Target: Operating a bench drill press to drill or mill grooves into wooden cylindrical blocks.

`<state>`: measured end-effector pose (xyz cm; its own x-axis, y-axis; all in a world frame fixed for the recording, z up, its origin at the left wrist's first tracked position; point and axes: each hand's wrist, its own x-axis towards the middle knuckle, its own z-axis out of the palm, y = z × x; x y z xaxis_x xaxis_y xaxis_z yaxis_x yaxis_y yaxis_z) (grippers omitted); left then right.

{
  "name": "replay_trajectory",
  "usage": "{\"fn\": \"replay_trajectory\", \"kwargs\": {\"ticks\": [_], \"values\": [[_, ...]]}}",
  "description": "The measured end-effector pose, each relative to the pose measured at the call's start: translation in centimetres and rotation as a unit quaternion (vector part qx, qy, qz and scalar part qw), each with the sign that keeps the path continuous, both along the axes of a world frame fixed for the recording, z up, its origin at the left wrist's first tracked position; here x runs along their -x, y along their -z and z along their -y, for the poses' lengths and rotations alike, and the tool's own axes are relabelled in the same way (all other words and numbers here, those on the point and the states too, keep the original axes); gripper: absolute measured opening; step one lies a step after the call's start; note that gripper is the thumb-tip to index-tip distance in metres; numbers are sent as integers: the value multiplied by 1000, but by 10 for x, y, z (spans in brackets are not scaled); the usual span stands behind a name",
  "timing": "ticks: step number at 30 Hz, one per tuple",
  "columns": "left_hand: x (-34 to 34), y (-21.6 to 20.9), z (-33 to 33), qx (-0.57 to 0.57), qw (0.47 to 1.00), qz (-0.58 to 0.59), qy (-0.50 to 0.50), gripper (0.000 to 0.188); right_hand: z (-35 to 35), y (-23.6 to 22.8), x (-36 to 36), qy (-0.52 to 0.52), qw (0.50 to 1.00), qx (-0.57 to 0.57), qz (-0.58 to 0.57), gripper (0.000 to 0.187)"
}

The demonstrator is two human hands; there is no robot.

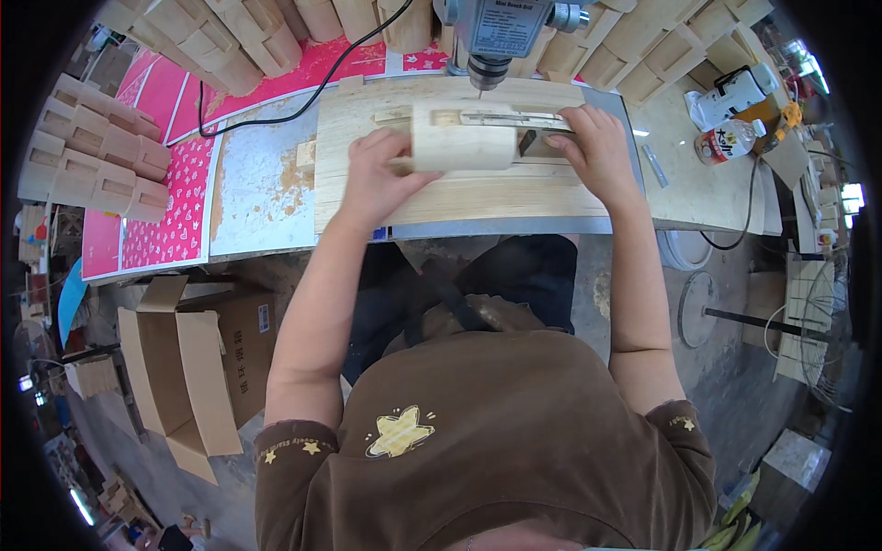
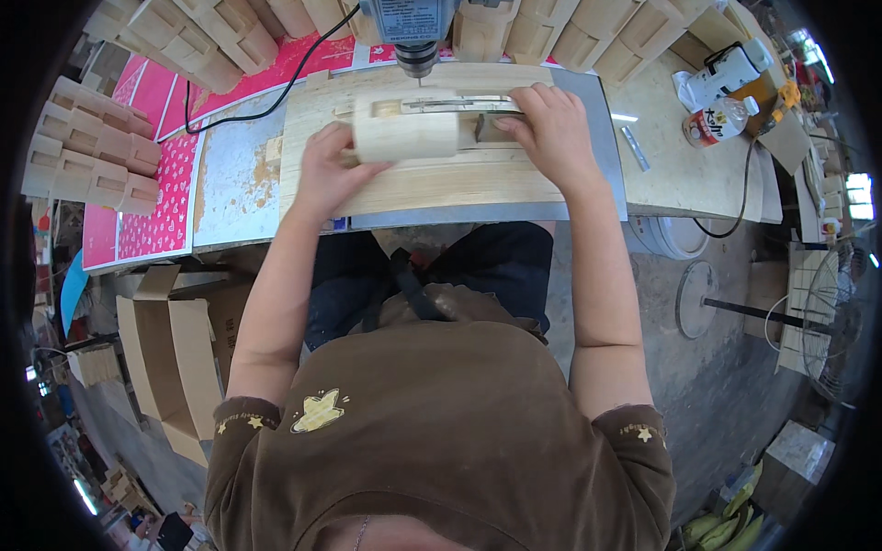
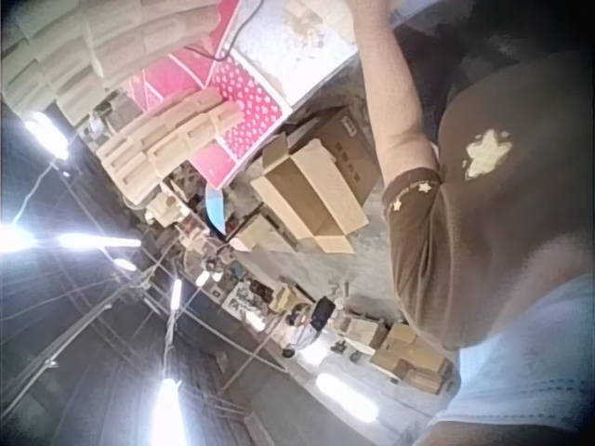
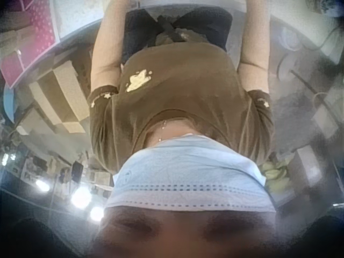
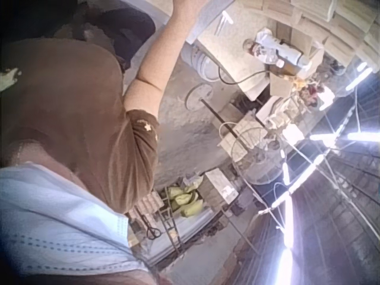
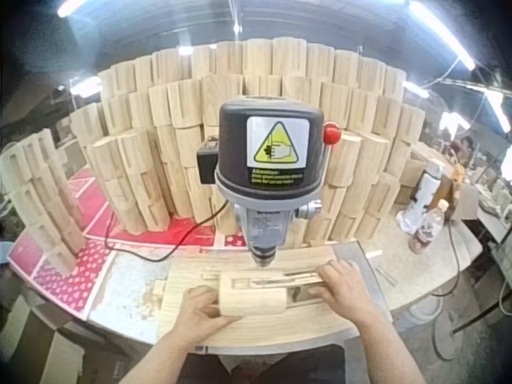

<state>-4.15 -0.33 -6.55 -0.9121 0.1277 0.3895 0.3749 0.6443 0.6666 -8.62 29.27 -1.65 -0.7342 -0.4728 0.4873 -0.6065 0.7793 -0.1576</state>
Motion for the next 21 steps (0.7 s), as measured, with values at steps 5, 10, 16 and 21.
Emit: {"fn": "replay_trajectory", "kwargs": {"ticks": [5,10,16,21], "values": [[-53,-20,65,-200,977,60,-50,29,-4,0,-15,-14,1000,7,11,29],[-65,-52,69,-446,861,186,-160,27,9,-5,-36,2,1000,-3,21,29],[-54,-57,44,-474,810,281,-201,29,19,-2,-39,-19,1000,14,19,31],[-59,-57,46,-449,829,279,-181,28,24,-5,-37,-34,999,11,19,31]]}}
